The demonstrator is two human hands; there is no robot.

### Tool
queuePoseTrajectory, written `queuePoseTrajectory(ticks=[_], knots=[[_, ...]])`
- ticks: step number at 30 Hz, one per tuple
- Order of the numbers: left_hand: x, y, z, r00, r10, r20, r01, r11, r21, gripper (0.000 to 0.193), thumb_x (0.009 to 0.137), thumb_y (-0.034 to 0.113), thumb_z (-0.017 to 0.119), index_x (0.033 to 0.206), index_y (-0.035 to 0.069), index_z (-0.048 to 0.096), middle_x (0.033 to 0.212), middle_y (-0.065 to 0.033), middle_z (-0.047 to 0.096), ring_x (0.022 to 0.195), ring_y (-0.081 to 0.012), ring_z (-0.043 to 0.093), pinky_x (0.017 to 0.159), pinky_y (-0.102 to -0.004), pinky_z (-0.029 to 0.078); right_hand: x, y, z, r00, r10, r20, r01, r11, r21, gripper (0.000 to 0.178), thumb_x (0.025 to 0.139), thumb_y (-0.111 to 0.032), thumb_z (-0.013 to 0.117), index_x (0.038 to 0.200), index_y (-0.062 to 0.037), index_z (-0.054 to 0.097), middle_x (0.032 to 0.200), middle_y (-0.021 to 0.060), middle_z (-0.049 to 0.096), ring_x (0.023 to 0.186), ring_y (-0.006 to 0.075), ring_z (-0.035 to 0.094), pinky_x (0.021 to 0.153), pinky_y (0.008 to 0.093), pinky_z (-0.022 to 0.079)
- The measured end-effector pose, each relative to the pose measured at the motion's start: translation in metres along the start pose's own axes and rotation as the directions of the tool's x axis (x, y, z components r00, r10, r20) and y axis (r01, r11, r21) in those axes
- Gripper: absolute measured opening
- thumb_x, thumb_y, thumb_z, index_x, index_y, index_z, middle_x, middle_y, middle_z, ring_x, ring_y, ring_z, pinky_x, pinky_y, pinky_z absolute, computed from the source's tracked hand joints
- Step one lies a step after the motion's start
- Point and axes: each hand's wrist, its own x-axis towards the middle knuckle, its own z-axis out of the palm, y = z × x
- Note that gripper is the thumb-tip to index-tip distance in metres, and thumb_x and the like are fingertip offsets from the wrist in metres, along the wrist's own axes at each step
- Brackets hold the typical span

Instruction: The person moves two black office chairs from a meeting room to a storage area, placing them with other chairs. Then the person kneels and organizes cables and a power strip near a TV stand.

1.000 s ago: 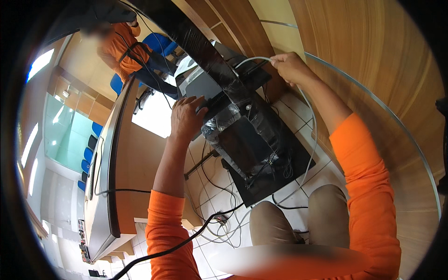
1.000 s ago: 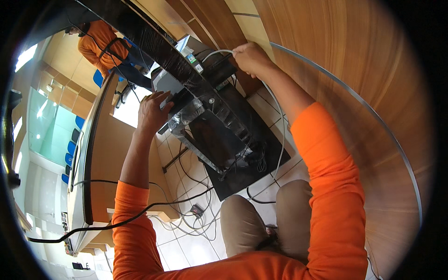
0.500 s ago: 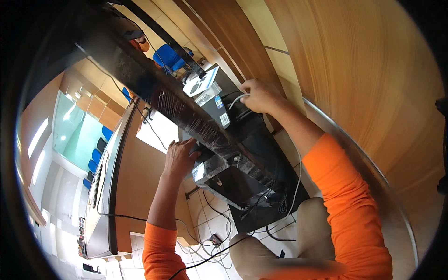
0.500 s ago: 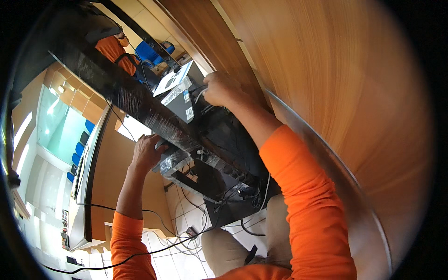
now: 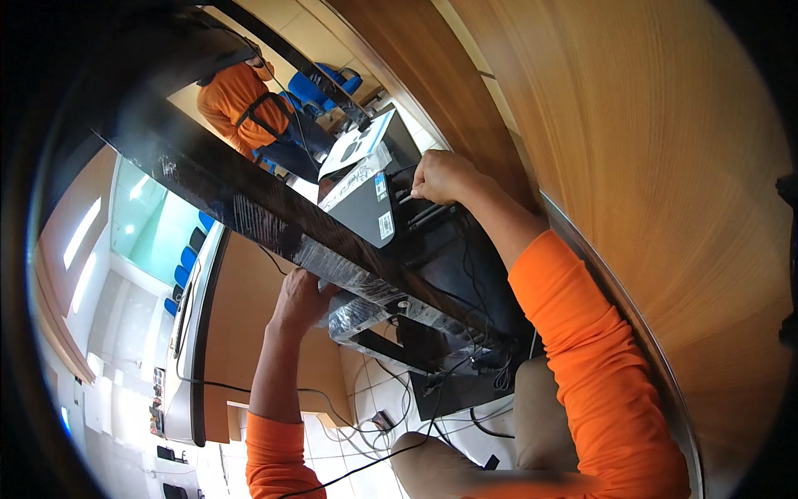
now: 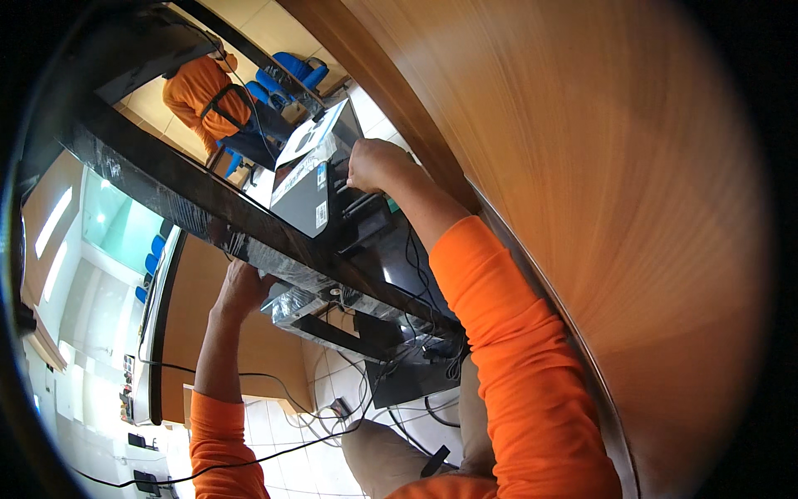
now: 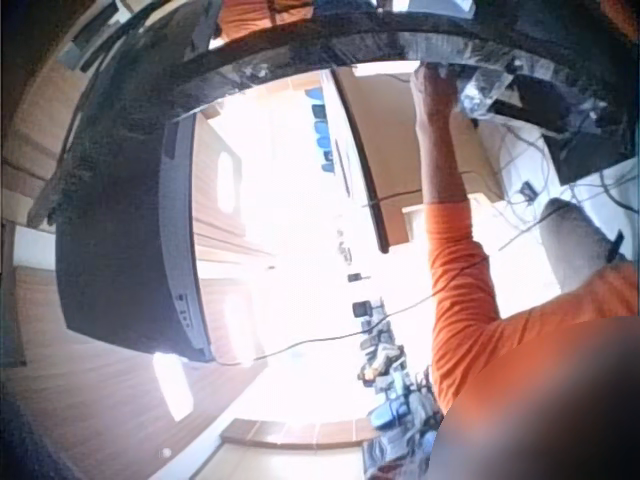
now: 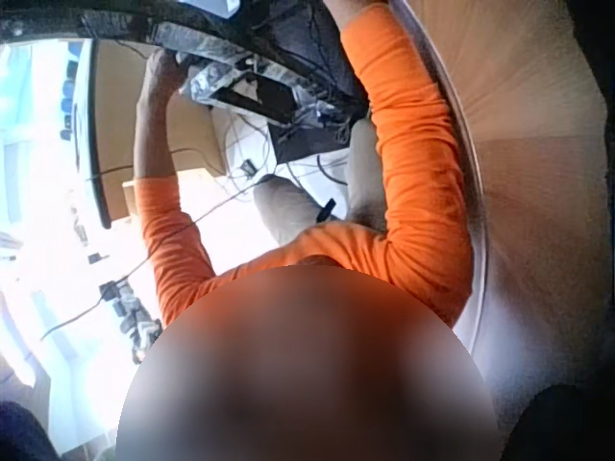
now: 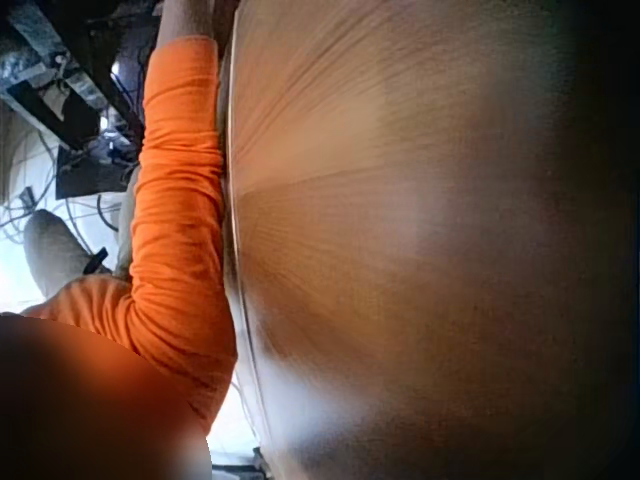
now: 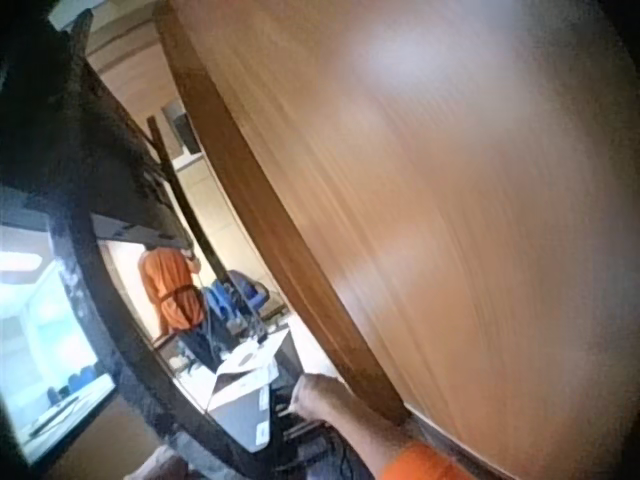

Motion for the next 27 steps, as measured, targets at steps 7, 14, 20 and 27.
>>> queuePoseTrajectory(ticks=[7,14,20,27], knots=[[-0.001,-0.003,0.003,1.000,-0.021,0.023,0.021,1.000,0.008,0.029,0.082,0.009,0.075,0.111,0.006,0.072,0.111,-0.0192,0.072,0.106,-0.0392,0.067,0.094,-0.0475,0.052,0.001,0.003,0.005,0.999,-0.039,0.004,0.039,0.992,-0.117,0.019,0.086,-0.028,0.076,0.095,-0.0123,0.081,0.103,0.0130,0.076,0.099,0.0280,0.073,0.091,0.0385,0.057],[-0.005,0.004,-0.004,0.997,-0.049,0.066,0.044,0.997,0.062,0.022,0.085,0.012,0.075,0.106,0.005,0.075,0.100,-0.0215,0.072,0.095,-0.0413,0.067,0.087,-0.0495,0.051,-0.011,-0.004,-0.002,0.994,-0.105,0.015,0.105,0.994,-0.003,0.014,0.085,-0.023,0.075,0.094,-0.0130,0.082,0.104,0.0109,0.077,0.096,0.0266,0.073,0.090,0.0374,0.057],[-0.002,0.000,-0.001,0.998,-0.058,0.019,0.057,0.997,0.059,0.018,0.089,0.010,0.070,0.106,0.005,0.074,0.101,-0.0216,0.072,0.098,-0.0420,0.067,0.087,-0.0488,0.052,-0.011,-0.013,0.000,0.992,-0.122,0.019,0.123,0.990,-0.073,0.016,0.086,-0.014,0.065,0.087,-0.0070,0.080,0.101,0.0175,0.076,0.097,0.0324,0.073,0.089,0.0399,0.056],[0.006,-0.025,0.012,1.000,0.015,-0.020,-0.014,0.999,0.046,0.030,0.087,0.001,0.067,0.117,0.004,0.067,0.118,-0.0207,0.068,0.111,-0.0433,0.062,0.094,-0.0486,0.051,-0.014,-0.010,0.001,0.993,-0.115,0.040,0.117,0.992,-0.051,0.021,0.084,-0.015,0.064,0.087,0.0013,0.077,0.097,0.0243,0.073,0.093,0.0353,0.073,0.087,0.0417,0.057]])
